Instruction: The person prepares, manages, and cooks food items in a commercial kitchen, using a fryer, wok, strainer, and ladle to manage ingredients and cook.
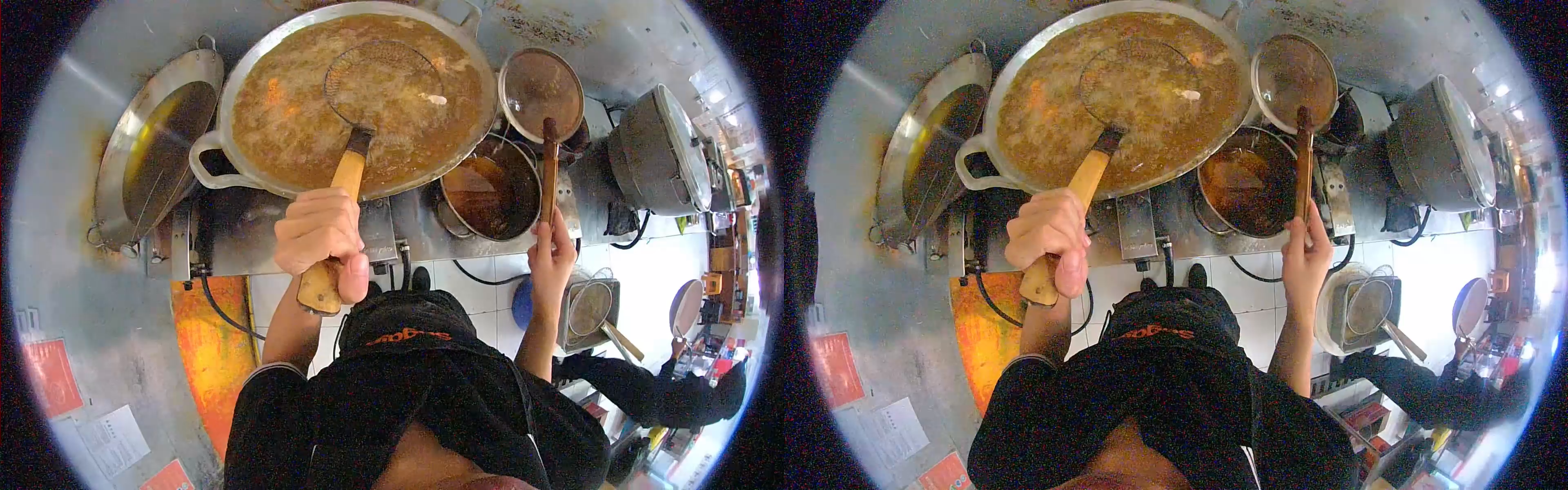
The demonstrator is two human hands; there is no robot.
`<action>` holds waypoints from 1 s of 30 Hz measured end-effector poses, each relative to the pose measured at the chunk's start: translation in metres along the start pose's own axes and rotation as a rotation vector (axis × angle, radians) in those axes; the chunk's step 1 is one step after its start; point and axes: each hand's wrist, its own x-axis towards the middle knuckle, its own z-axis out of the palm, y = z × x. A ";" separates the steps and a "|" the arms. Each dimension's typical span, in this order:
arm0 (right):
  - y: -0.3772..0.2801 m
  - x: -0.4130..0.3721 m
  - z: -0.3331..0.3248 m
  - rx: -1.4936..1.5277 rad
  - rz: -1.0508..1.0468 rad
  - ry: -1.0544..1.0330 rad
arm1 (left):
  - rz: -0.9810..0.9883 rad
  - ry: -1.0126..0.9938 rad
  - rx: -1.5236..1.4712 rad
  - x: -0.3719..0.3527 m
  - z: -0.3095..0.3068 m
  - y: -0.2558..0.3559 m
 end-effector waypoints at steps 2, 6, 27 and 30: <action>0.007 -0.010 -0.003 -0.024 0.001 0.017 | 0.006 0.025 -0.017 0.003 0.005 0.000; 0.013 -0.022 -0.006 -0.024 0.062 0.027 | 0.003 0.002 -0.063 0.010 0.009 0.004; 0.058 -0.046 0.007 -0.270 0.162 -0.015 | 0.026 -0.266 0.007 -0.013 0.033 0.005; 0.060 -0.044 0.005 -0.330 0.190 -0.050 | -0.059 -0.340 0.051 -0.012 0.031 0.004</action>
